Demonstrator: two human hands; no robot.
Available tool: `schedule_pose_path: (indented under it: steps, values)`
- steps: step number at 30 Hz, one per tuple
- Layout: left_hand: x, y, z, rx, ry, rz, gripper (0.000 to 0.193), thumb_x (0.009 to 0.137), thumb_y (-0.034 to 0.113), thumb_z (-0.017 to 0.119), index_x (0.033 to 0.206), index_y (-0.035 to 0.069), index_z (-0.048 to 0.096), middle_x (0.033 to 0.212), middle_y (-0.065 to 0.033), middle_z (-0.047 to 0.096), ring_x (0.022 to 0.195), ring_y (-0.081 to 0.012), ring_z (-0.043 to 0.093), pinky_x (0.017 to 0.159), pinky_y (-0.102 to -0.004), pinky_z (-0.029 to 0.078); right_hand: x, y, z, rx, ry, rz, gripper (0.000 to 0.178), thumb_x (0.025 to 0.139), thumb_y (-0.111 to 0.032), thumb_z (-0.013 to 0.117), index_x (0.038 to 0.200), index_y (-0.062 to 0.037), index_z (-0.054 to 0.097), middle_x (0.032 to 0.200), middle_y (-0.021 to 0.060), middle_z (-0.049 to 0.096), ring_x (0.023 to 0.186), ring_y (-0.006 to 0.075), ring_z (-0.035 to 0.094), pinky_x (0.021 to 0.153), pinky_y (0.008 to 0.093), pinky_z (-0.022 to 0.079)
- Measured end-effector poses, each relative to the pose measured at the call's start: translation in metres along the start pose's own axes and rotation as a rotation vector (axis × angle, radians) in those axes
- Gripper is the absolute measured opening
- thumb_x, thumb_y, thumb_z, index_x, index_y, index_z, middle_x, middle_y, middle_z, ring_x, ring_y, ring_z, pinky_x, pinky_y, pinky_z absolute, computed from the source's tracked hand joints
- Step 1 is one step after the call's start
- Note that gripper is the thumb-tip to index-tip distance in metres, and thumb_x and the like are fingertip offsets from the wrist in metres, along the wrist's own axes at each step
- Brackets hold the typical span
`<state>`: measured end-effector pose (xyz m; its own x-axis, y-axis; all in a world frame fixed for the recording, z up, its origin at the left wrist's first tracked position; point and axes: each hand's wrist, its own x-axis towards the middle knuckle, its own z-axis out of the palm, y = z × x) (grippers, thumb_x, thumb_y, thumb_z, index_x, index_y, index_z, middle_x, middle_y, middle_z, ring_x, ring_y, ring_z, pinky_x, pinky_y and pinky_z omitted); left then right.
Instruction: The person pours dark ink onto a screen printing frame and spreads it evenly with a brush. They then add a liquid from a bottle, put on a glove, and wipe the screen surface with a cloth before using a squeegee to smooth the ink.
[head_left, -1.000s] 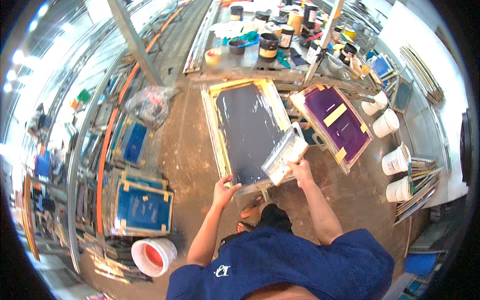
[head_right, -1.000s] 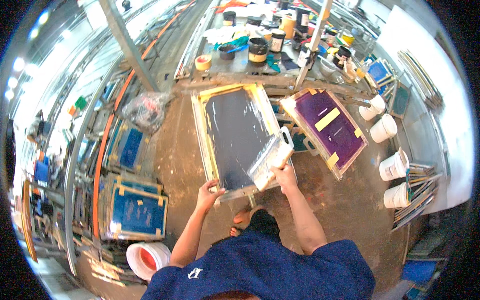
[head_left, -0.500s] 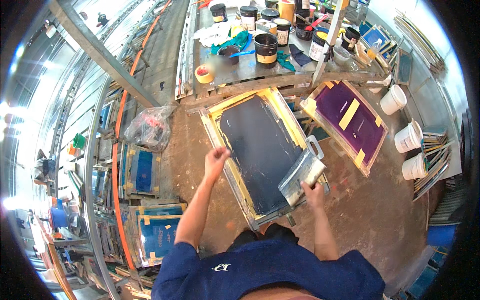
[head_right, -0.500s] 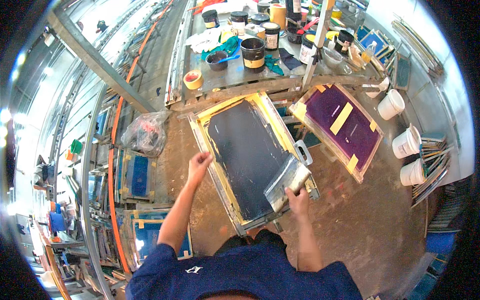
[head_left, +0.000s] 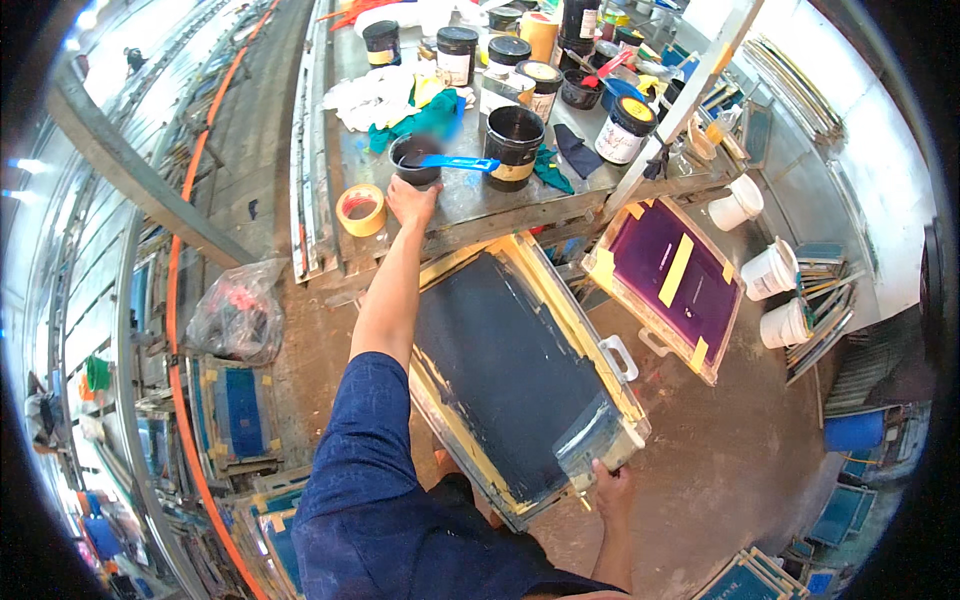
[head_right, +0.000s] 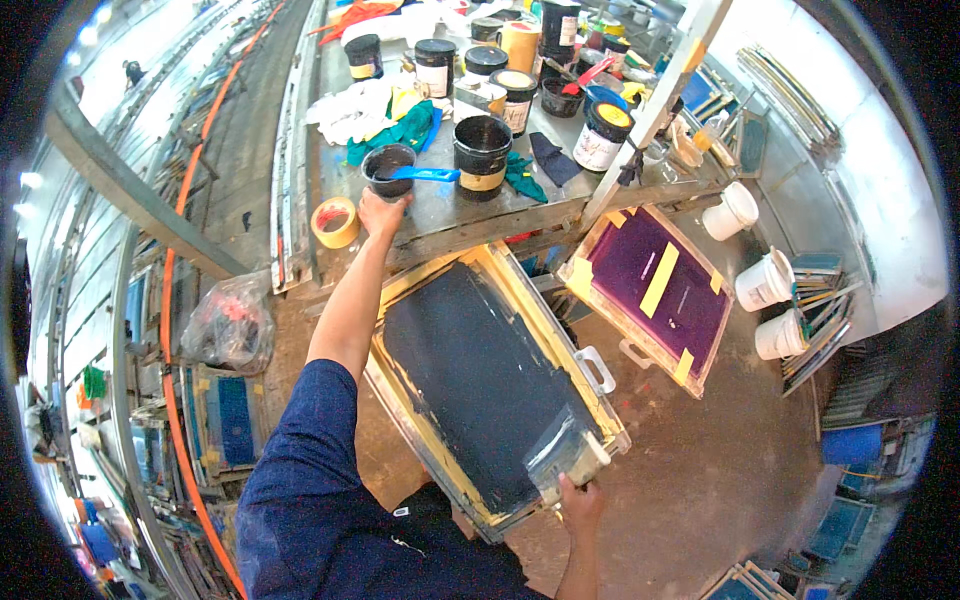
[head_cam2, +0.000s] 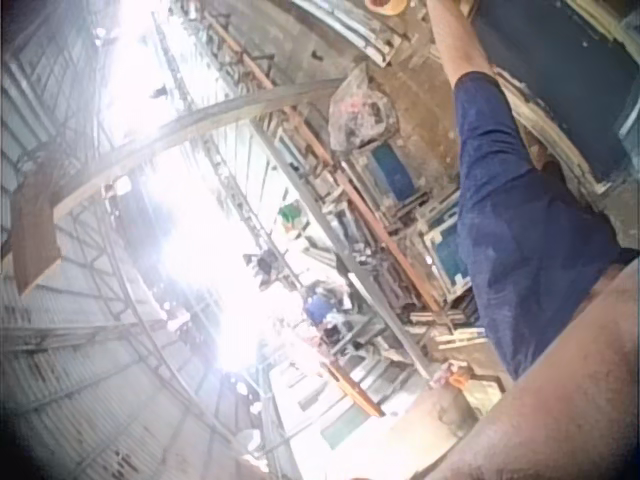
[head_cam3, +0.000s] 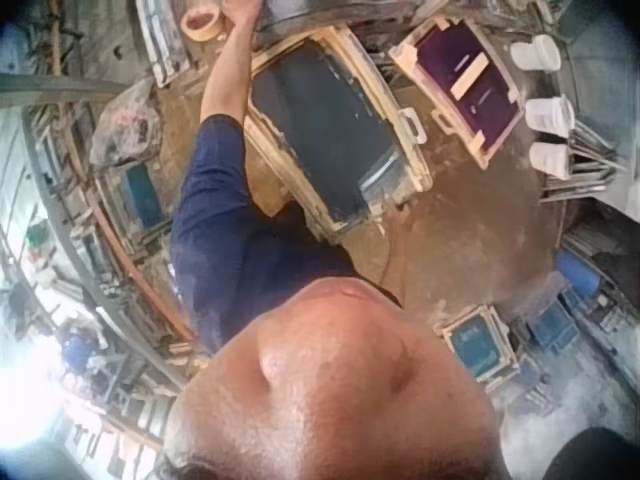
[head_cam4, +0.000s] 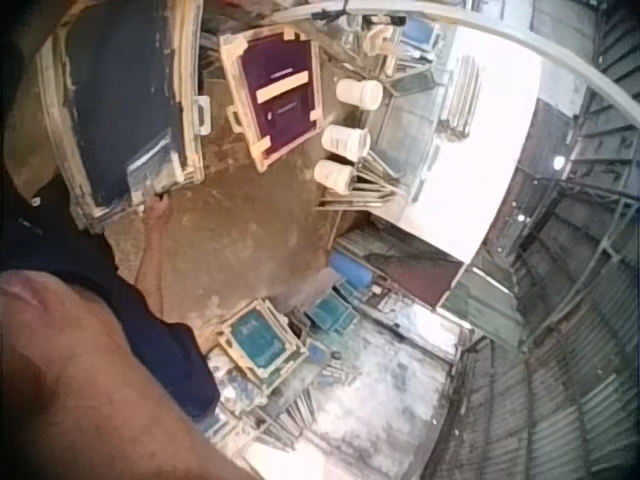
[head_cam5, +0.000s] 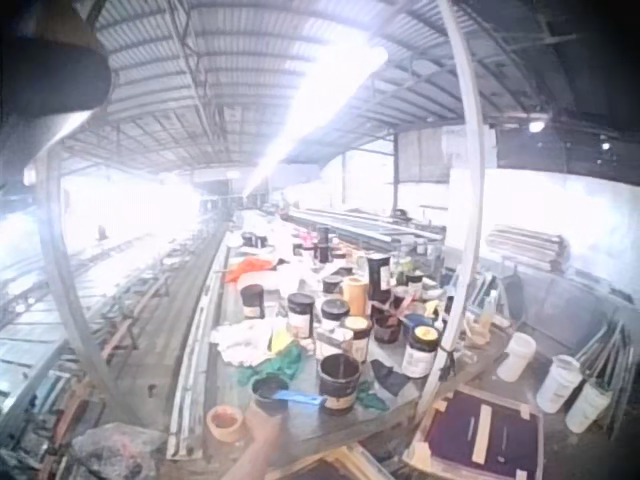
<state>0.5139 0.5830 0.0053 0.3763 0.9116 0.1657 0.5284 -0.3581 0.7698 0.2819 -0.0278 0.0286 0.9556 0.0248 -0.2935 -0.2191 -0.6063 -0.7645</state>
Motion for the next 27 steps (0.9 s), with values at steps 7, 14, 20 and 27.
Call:
schedule_pose_path:
  steps: [7,14,20,27]
  values:
    - [0.033,0.007,0.045,0.17,0.087,-0.034,0.109,0.061,0.056,0.085,0.135,-0.008,0.036,0.138,-0.0309,0.041,0.131,-0.0443,0.04,0.113,-0.0497,0.03,-0.023,0.031,0.012,0.008,0.084,-0.082,0.044,0.085,-0.003,0.07,0.127,-0.0016,0.057,0.118,0.013,0.064,0.108,0.0221,0.062,0.088,0.0349,0.051]
    - [0.028,-0.004,0.015,-0.009,0.115,-0.066,0.105,0.049,0.059,0.09,0.119,-0.009,0.05,0.118,-0.0224,0.063,0.112,-0.036,0.061,0.098,-0.0424,0.047,-0.015,-0.019,0.004,0.261,0.051,-0.035,0.033,0.088,-0.007,0.072,0.118,-0.0014,0.062,0.106,0.0066,0.068,0.097,0.0156,0.063,0.086,0.0295,0.051]
    - [-0.04,0.013,-0.067,-0.421,0.058,0.489,0.082,0.059,0.037,0.091,0.122,-0.003,0.056,0.117,-0.0169,0.065,0.106,-0.0306,0.063,0.095,-0.0398,0.047,0.014,-0.015,-0.005,0.46,-0.066,0.007,0.033,0.087,-0.005,0.071,0.118,-0.0001,0.061,0.115,0.0058,0.064,0.104,0.0154,0.06,0.088,0.0306,0.049]
    - [-0.205,0.031,-0.173,-0.597,-0.098,0.453,0.078,0.061,0.009,0.091,0.129,0.004,0.053,0.121,-0.0094,0.064,0.112,-0.0201,0.059,0.103,-0.0344,0.043,0.055,0.0,-0.029,0.242,-0.239,-0.36,0.029,0.087,-0.016,0.073,0.11,-0.0005,0.066,0.102,0.0065,0.071,0.096,0.0174,0.064,0.082,0.0319,0.049]
